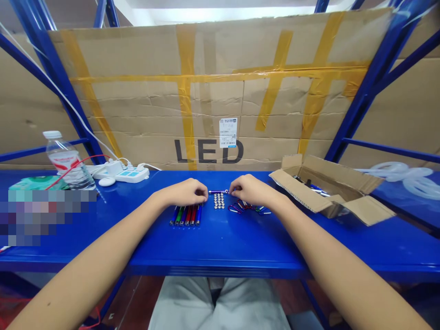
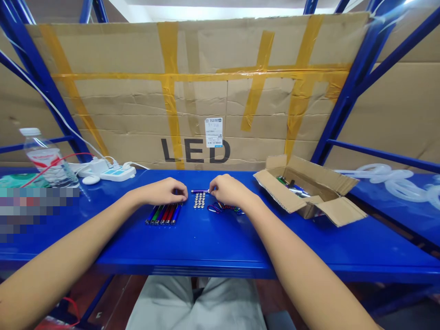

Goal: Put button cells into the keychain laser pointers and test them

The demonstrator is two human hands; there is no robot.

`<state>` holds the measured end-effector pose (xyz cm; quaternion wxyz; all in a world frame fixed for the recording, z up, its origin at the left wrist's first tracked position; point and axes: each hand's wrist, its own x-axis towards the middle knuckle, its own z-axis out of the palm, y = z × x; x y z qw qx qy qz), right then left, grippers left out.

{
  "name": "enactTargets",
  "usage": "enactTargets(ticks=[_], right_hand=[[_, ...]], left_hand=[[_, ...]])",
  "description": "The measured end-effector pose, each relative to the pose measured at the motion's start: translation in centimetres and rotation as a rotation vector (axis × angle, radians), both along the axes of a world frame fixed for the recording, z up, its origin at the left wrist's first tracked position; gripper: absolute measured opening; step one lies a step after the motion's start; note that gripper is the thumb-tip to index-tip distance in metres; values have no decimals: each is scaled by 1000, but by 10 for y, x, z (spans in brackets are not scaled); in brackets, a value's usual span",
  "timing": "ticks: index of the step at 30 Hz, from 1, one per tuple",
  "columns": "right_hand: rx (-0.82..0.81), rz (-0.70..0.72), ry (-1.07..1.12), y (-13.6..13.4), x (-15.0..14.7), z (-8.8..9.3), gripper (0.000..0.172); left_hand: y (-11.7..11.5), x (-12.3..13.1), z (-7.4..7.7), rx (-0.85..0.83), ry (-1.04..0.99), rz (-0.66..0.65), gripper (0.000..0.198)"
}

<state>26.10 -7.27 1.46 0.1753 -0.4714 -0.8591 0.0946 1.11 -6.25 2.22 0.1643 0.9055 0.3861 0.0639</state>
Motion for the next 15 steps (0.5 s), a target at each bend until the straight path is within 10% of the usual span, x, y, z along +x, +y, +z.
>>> enactTargets(ticks=[6,15], right_hand=[[44,426,48,-37,-44,-11,25],[105,412,-70,-46,-66,-22,18]], left_hand=[[-2,-2,4,-43,-14,-9,20],[4,-2,-2,0,0,-16,17]])
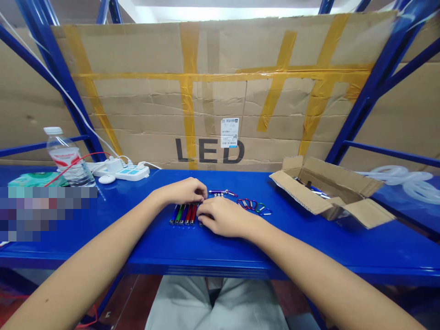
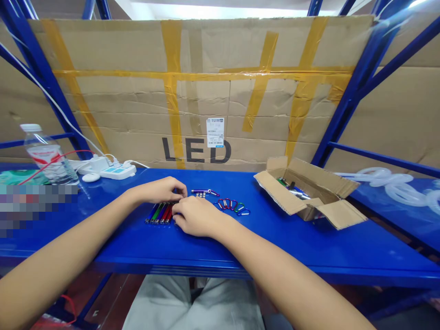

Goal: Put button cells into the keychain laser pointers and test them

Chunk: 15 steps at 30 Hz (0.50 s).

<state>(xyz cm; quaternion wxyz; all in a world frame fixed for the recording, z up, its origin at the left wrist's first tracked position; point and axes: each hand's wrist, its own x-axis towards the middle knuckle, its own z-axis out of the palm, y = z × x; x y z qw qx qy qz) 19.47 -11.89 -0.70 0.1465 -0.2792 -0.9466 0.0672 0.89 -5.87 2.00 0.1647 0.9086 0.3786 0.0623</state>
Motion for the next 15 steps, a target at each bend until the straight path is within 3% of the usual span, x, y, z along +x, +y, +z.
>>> enactTargets(ticks=[4,9,13,15], right_hand=[[-92,35,-58,-5,9,11,13],[-217,-93,-215,-15,22,25,5],[-273,-156,-242,-16,30,27,25],[-296,-152,-239,-14,33,28,25]], left_hand=[[2,-1,-1,42,-3,35,16],[2,-3,-1,74,-15,66,15],[4,-4,-2,76,-28,78,14],[5,-4,-2,79,-41,92,15]])
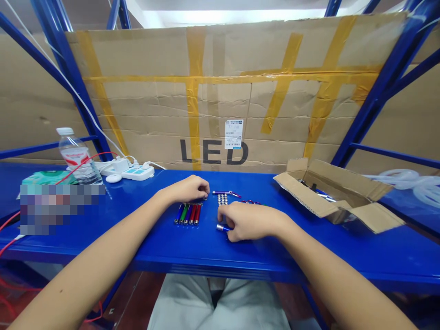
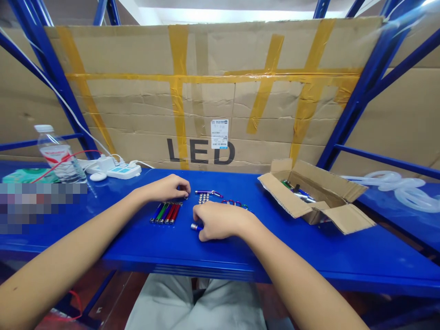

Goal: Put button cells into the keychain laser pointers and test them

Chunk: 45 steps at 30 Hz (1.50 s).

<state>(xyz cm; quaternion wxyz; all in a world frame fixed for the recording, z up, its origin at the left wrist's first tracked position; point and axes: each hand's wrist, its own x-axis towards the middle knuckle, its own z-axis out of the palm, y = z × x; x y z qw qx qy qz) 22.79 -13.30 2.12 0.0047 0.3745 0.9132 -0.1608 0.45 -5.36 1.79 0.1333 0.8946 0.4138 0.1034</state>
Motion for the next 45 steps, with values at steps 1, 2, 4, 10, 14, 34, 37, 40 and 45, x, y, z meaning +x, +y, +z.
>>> enactTargets(ticks=[1,2,4,10,14,34,37,40,45], right_hand=[[-15,7,7,2,2,1,20],[-32,18,23,4,4,3,13],[-68,39,100,10,10,9,3],[-210,-131,506,37,39,18,17],[-268,-136,630,53,53,12,29],[-2,-300,947,84,46,-16,18],[47,-281,904,82,46,-16,15],[72,-273,879,78,46,-13,14],[77,-277,860,74,45,-10,14]], left_hand=[[1,-1,0,4,-9,7,16],[1,-1,0,9,-20,13,17],[2,-2,1,29,-37,23,19],[4,-5,0,135,-47,50,24],[5,-6,-2,182,-50,44,25],[-33,34,-6,338,53,-219,19],[-44,49,-12,419,192,-263,18],[-48,57,-17,472,286,-260,19],[-48,58,-19,480,355,-233,19]])
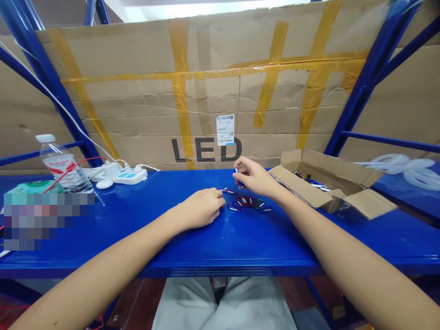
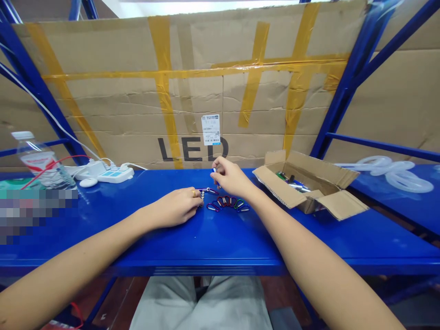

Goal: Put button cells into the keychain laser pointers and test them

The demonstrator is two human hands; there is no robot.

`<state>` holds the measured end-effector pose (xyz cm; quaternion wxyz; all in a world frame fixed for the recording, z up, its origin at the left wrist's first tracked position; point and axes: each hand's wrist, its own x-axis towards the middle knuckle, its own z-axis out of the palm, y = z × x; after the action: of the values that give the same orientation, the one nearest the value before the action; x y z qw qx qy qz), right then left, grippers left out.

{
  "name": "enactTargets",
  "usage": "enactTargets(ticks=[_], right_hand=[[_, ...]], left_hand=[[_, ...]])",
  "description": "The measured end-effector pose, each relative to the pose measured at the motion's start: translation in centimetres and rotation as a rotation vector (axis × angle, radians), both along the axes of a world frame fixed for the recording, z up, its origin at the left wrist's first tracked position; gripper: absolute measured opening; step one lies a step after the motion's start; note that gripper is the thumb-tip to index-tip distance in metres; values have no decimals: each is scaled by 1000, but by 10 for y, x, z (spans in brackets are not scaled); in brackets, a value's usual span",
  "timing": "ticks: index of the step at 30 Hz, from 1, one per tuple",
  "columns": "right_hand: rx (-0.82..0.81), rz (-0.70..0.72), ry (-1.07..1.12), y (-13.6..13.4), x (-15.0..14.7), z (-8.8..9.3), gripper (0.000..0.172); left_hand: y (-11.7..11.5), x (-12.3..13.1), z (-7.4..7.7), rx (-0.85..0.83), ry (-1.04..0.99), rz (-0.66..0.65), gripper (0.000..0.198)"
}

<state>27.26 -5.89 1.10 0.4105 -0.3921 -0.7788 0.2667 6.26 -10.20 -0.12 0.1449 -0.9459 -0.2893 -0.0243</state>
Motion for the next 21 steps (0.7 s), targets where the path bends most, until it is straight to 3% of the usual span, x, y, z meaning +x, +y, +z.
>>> enactTargets(ticks=[11,21], right_hand=[[-12,21,37,1,5,1,15],[-3,1,-42,-5,1,0,12]], left_hand=[[4,-17,13,-379,-165,-98,22],[4,-22,20,-258,-95,67,10]])
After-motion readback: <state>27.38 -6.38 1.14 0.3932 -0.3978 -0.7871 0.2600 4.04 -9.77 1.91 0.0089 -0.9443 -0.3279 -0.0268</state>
